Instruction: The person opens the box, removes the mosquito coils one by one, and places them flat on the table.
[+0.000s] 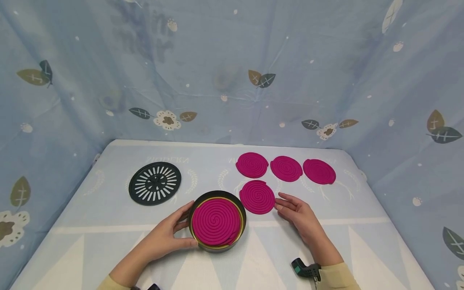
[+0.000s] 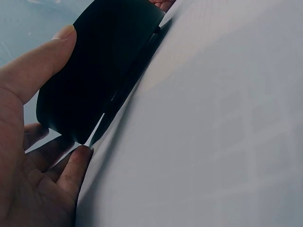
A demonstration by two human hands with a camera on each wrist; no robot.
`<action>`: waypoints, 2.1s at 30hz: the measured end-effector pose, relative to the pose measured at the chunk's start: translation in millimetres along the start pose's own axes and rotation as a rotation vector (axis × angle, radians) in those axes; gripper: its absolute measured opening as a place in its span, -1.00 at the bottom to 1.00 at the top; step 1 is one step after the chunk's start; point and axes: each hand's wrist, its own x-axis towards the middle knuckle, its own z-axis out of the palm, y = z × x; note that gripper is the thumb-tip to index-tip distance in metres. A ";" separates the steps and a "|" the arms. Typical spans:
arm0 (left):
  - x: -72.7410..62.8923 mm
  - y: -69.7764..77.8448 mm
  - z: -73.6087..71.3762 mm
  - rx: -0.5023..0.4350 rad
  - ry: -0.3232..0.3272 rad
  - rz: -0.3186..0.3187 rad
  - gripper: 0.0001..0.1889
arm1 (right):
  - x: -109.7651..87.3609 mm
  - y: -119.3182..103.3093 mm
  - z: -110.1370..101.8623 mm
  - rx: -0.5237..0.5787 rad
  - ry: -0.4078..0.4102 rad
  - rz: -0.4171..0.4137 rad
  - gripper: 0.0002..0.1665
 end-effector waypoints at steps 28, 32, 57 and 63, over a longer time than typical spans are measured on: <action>0.7 0.2 -3.9 0.000 -0.004 -0.013 0.17 | 3.2 -4.2 2.9 -0.025 0.016 0.023 -0.28; 0.0 -0.9 -2.0 -0.009 -0.010 -0.007 0.16 | 1.7 -8.0 -0.1 -0.012 0.030 0.033 -0.25; 1.3 -4.7 1.0 -0.020 -0.010 0.003 0.16 | 2.3 -57.8 22.9 -0.147 -0.181 -0.141 -0.36; 1.2 -3.6 0.8 -0.020 -0.009 -0.001 0.15 | 4.6 -63.4 35.7 -0.179 -0.221 -0.161 -0.33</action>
